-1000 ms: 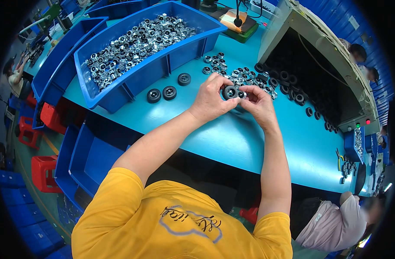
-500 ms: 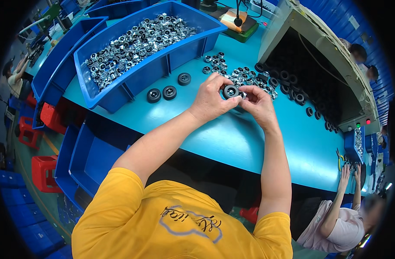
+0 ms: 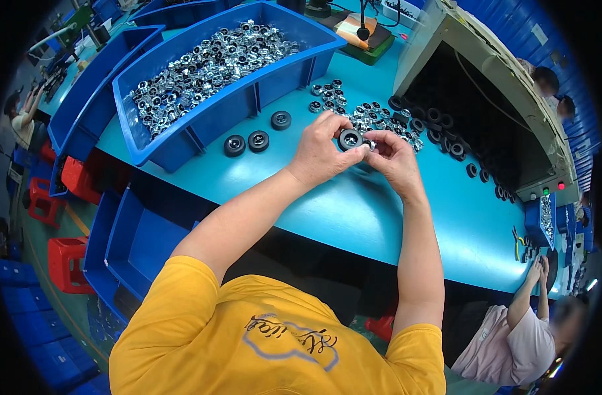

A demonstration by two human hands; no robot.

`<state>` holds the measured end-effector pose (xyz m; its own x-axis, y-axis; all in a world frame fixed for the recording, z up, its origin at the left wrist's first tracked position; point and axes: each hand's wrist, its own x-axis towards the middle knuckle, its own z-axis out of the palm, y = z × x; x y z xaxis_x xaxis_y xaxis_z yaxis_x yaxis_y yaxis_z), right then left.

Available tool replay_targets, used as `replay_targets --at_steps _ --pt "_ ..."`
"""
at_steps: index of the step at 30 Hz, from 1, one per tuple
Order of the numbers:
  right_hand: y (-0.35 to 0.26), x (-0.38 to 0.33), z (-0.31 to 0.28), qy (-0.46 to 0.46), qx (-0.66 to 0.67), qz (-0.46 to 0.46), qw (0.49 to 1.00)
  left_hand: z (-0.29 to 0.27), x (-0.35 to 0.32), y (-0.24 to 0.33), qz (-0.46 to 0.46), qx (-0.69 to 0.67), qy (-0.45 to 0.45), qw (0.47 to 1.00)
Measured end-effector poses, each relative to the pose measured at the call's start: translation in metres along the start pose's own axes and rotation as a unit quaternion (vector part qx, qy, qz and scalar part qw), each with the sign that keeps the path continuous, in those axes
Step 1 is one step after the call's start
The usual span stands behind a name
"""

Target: Assembling small toy wheel components by hand at a factory workbench.

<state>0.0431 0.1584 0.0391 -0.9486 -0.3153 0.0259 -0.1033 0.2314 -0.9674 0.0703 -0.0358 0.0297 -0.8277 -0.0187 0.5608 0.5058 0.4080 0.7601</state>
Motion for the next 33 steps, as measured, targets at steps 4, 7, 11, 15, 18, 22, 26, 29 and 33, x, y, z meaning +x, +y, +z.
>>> replay_targets --at_steps 4,7,11,15,18,22,26,29,33 --pt "0.002 0.001 -0.001 -0.004 0.0 0.0 1.0 0.001 0.0 -0.003 0.004 0.003 0.004 1.0" --pt "0.002 0.001 -0.001 -0.003 -0.001 0.004 1.0 0.001 -0.001 -0.001 0.008 0.013 0.008 1.0" --pt "0.004 0.001 -0.001 -0.003 -0.001 0.002 1.0 0.001 -0.001 -0.001 0.007 0.018 0.011 1.0" --pt "0.0 0.0 0.0 -0.003 0.003 0.003 1.0 0.001 -0.001 -0.003 0.012 0.025 0.028 0.999" --pt "0.001 0.0 0.001 -0.003 0.009 0.005 1.0 0.003 -0.001 -0.005 0.016 0.027 0.038 0.999" --pt "0.002 0.001 0.0 -0.004 0.003 0.008 1.0 0.003 -0.001 -0.007 0.019 0.029 0.038 0.999" --pt "0.0 0.0 0.0 -0.003 0.004 0.007 1.0 0.003 -0.001 -0.007 0.011 0.032 0.04 0.999" --pt "0.0 0.0 0.0 0.002 0.01 0.005 1.0 0.004 0.0 -0.008 -0.028 -0.004 0.033 0.999" --pt "-0.005 -0.001 0.002 0.013 0.023 0.001 1.0 -0.002 0.01 -0.024 -0.247 -0.378 -0.029 0.892"
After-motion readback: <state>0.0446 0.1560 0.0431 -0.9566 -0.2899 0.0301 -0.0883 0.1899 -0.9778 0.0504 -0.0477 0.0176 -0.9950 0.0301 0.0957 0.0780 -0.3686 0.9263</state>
